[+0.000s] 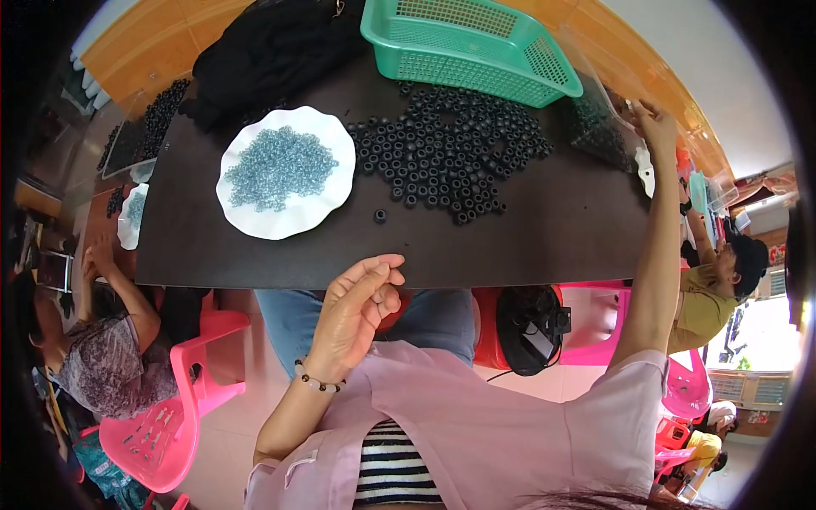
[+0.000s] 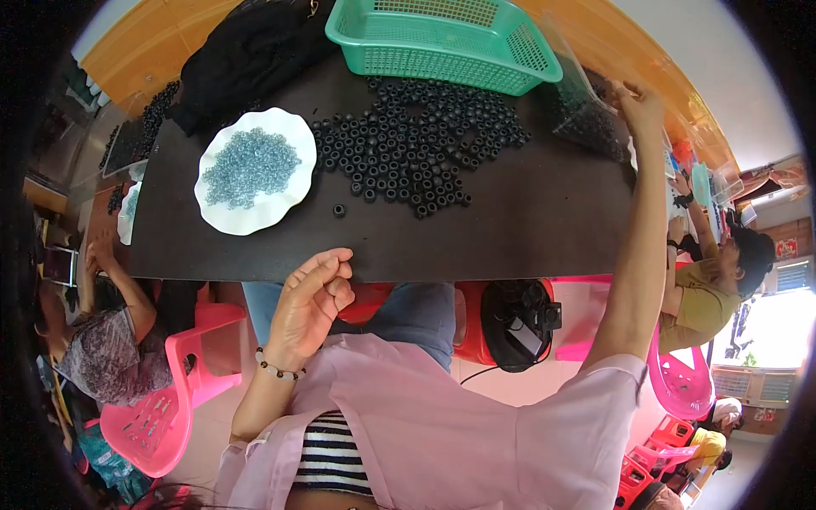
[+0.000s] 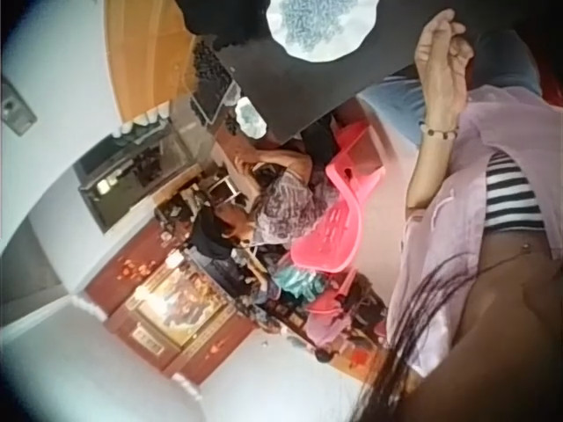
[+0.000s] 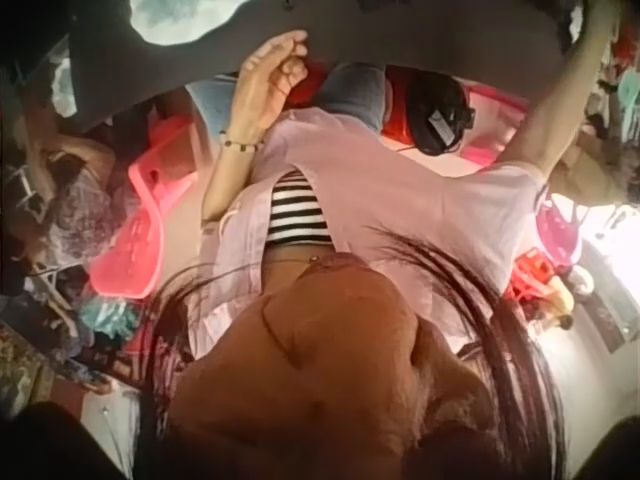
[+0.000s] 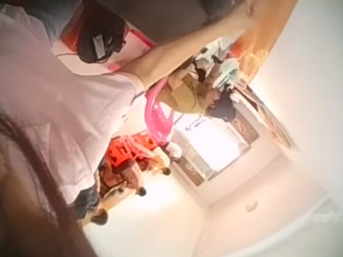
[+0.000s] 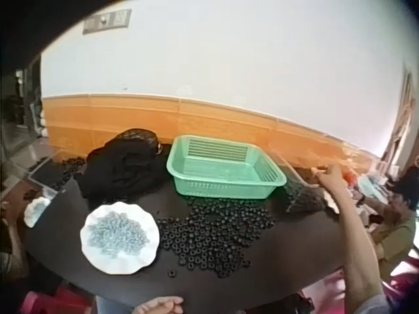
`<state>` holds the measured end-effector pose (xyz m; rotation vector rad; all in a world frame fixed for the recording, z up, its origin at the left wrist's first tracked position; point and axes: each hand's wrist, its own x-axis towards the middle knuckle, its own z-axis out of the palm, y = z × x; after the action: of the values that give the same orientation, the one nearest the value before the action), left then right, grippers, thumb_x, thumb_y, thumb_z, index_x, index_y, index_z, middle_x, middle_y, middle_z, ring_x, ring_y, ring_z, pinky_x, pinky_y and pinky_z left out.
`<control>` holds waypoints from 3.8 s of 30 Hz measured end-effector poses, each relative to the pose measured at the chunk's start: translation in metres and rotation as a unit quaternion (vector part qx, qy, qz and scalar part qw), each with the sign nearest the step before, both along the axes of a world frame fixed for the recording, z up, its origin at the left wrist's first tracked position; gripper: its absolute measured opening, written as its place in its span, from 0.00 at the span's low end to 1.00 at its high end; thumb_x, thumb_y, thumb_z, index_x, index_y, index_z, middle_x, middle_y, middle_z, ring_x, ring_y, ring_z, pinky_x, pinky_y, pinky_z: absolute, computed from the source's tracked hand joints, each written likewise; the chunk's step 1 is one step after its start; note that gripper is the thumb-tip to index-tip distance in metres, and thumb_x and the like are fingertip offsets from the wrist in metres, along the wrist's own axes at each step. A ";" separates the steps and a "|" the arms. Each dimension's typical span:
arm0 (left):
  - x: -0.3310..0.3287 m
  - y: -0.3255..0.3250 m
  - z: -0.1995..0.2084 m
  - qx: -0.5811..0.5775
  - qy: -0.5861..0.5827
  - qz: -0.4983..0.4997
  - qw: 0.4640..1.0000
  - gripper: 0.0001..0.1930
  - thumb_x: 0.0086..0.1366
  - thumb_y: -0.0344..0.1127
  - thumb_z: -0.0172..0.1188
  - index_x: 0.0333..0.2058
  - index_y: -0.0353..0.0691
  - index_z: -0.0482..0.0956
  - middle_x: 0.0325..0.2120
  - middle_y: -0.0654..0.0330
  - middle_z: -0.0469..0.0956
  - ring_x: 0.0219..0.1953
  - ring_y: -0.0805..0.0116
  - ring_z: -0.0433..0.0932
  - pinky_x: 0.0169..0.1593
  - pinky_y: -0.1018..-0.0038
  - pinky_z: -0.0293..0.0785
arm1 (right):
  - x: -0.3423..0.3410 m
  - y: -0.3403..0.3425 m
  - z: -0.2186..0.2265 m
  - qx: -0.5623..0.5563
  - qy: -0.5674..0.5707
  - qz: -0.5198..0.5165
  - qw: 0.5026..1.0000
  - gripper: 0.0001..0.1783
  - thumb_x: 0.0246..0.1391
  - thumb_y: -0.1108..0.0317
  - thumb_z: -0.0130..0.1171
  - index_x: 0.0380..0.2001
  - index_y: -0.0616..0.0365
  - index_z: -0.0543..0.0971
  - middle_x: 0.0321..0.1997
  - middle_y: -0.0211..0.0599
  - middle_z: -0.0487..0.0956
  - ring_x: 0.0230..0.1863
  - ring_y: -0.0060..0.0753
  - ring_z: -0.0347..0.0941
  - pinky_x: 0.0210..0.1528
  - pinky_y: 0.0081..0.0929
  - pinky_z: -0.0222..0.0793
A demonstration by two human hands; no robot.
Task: Manual assembly of small black plastic components by inserting tiny silver parts into them at a workstation.
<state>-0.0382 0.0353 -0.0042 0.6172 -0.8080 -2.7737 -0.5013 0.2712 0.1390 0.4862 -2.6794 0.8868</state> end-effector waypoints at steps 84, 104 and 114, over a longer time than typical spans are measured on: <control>-0.010 -0.015 -0.001 0.058 0.106 -0.029 0.992 0.12 0.64 0.33 0.57 0.44 0.34 0.77 0.35 0.63 0.77 0.31 0.77 0.75 0.40 0.79 0.74 | 0.343 -0.122 -0.110 -0.354 -0.298 0.385 0.799 0.11 0.52 0.76 0.59 0.40 0.64 0.77 0.42 0.37 0.78 0.42 0.21 0.72 0.38 0.15 0.65; 0.011 -0.014 -0.014 0.063 0.111 -0.060 0.990 0.11 0.64 0.35 0.58 0.42 0.36 0.77 0.30 0.64 0.77 0.31 0.77 0.76 0.35 0.84 0.73 | 0.343 -0.137 -0.089 -0.156 -0.100 0.504 0.843 0.13 0.38 0.78 0.65 0.33 0.57 0.81 0.37 0.34 0.80 0.39 0.30 0.70 0.42 0.23 0.65; 0.037 -0.026 -0.001 -0.005 0.052 0.056 0.997 0.11 0.65 0.37 0.56 0.40 0.36 0.75 0.38 0.62 0.74 0.34 0.75 0.74 0.41 0.77 0.72 | 0.301 -0.190 -0.083 -0.053 0.014 0.526 0.849 0.11 0.41 0.79 0.62 0.32 0.57 0.80 0.37 0.34 0.79 0.39 0.35 0.70 0.43 0.28 0.65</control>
<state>-0.0016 0.0098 -0.0051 0.4946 -0.7420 -2.6734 -0.2001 0.0814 0.0559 1.9979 -2.1655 1.2109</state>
